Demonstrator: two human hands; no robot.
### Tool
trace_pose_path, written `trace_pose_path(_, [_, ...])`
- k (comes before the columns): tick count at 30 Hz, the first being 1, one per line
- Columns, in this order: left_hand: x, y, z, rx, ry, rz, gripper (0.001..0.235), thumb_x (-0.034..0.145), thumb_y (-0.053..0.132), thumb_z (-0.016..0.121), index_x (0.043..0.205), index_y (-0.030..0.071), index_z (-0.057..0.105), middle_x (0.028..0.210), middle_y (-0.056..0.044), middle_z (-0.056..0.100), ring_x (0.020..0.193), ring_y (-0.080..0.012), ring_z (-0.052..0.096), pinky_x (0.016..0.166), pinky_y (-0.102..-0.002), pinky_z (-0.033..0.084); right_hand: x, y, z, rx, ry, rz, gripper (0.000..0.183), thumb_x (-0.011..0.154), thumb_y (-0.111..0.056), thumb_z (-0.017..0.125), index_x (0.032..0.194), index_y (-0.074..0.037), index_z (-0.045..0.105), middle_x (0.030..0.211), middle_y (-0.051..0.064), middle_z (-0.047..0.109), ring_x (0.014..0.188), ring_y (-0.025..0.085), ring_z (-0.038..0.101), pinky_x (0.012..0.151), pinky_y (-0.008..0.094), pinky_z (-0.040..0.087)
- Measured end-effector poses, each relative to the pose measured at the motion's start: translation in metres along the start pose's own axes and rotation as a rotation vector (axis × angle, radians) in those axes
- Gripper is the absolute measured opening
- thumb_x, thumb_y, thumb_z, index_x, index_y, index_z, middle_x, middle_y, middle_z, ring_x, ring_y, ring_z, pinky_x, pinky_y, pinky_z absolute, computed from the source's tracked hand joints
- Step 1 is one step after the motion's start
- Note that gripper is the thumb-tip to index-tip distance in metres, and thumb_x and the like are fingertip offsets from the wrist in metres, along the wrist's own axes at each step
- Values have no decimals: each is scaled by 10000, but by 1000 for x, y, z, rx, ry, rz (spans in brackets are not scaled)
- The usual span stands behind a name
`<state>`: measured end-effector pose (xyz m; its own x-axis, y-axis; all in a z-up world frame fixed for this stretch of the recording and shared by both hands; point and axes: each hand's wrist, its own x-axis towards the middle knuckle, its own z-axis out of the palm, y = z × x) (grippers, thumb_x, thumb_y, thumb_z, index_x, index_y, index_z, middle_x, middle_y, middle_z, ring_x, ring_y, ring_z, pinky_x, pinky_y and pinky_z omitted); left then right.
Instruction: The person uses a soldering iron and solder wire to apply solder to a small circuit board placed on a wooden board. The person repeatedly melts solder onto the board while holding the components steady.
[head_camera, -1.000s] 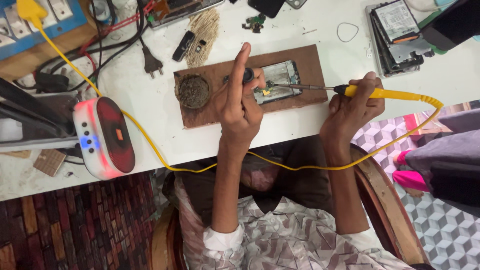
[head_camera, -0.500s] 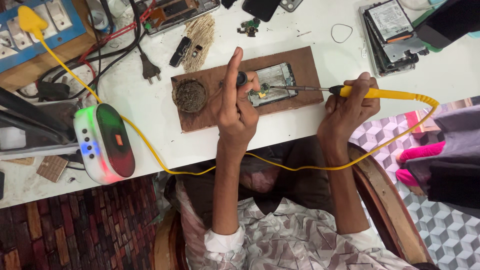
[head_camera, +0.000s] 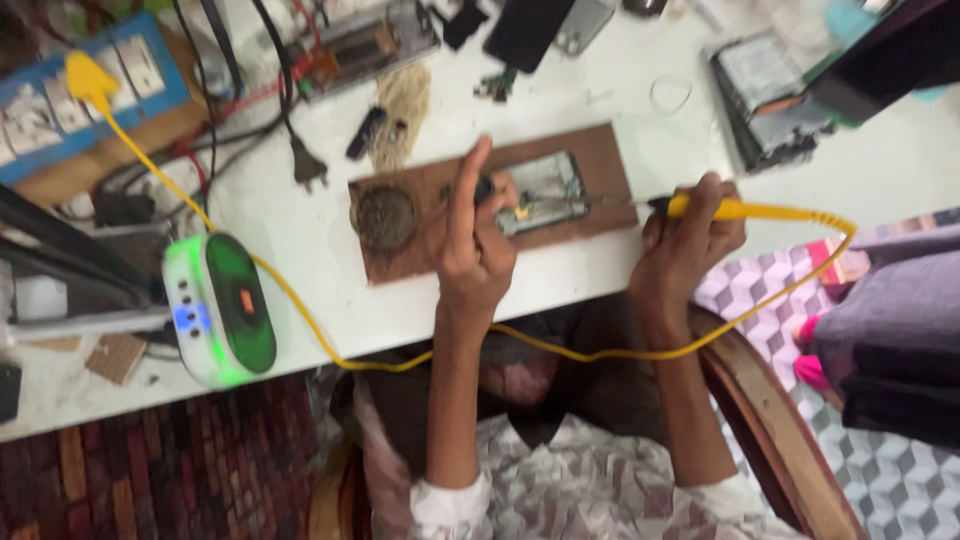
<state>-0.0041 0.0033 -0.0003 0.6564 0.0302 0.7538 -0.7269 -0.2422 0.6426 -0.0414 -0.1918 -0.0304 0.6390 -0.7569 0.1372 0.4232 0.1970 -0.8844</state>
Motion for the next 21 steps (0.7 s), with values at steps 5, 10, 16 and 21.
trace_pose_path(5, [5, 10, -1, 3, 15, -27, 578, 910, -179, 365, 1449, -40, 519, 1015, -166, 735, 877, -191, 742, 818, -323, 657, -1, -5, 4, 49, 5, -7, 316, 1106, -285, 602, 881, -92, 492, 668, -18, 406, 509, 63, 347, 452, 241, 307])
trace_pose_path(10, [-5, 17, -2, -31, 8, 8, 578, 878, -181, 391, 1420, -34, 527, 947, -137, 706, 828, -205, 712, 724, -332, 603, 6, -11, 2, 168, 6, 50, 345, 1110, -393, 593, 979, -87, 501, 687, -12, 391, 542, 74, 345, 493, 247, 306])
trace_pose_path(16, [-15, 24, -8, -2, 45, -22, 564, 892, -172, 420, 1412, 9, 544, 979, -131, 694, 852, -218, 707, 770, -320, 598, 14, -7, 34, 151, -253, 62, 382, 1113, -465, 540, 1128, -84, 517, 776, 11, 437, 633, 127, 454, 582, 276, 389])
trace_pose_path(21, [-10, 23, -10, -31, 68, -46, 595, 852, -161, 414, 1416, -12, 529, 934, -113, 693, 835, -204, 696, 802, -329, 593, 30, -2, 69, 42, -566, -13, 310, 1163, -379, 526, 1128, -72, 515, 748, 1, 450, 598, 94, 434, 556, 251, 396])
